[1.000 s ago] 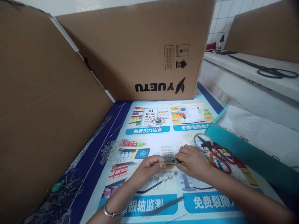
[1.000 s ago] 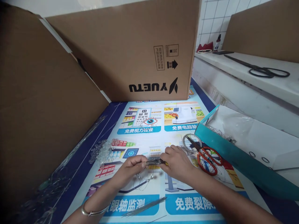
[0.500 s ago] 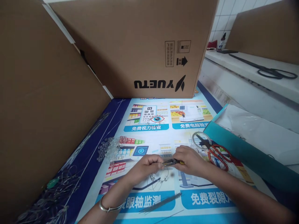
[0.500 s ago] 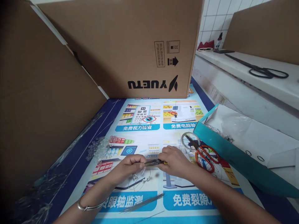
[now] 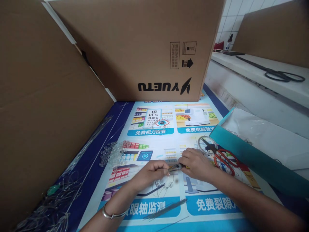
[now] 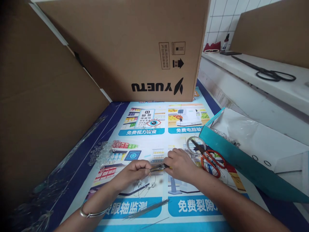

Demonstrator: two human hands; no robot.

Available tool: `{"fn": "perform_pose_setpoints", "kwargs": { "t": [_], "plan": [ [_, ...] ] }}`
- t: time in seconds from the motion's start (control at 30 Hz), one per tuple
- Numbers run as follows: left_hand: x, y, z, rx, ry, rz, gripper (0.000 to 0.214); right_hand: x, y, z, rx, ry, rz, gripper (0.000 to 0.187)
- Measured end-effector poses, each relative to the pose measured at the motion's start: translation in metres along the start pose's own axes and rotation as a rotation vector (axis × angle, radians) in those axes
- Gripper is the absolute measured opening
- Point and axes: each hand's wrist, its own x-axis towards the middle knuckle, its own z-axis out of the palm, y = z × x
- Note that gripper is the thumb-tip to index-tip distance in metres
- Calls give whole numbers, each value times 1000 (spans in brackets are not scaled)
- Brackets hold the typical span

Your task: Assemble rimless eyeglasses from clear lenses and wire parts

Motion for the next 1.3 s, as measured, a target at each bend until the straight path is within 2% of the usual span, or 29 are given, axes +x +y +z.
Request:
{"fn": "perform_pose_setpoints", "kwargs": {
  "t": [0.33, 0.63, 1.3],
  "plan": [
    [1, -1, 4, 27, 51, 49, 20, 1, -1, 1, -126, -24, 39, 13],
    [1, 1, 9, 12, 107, 56, 20, 4, -5, 1, -120, -109, 89, 14],
    [-1, 1, 14, -6, 138, 45, 20, 3, -6, -1, -105, -138, 97, 14]
  ]
}}
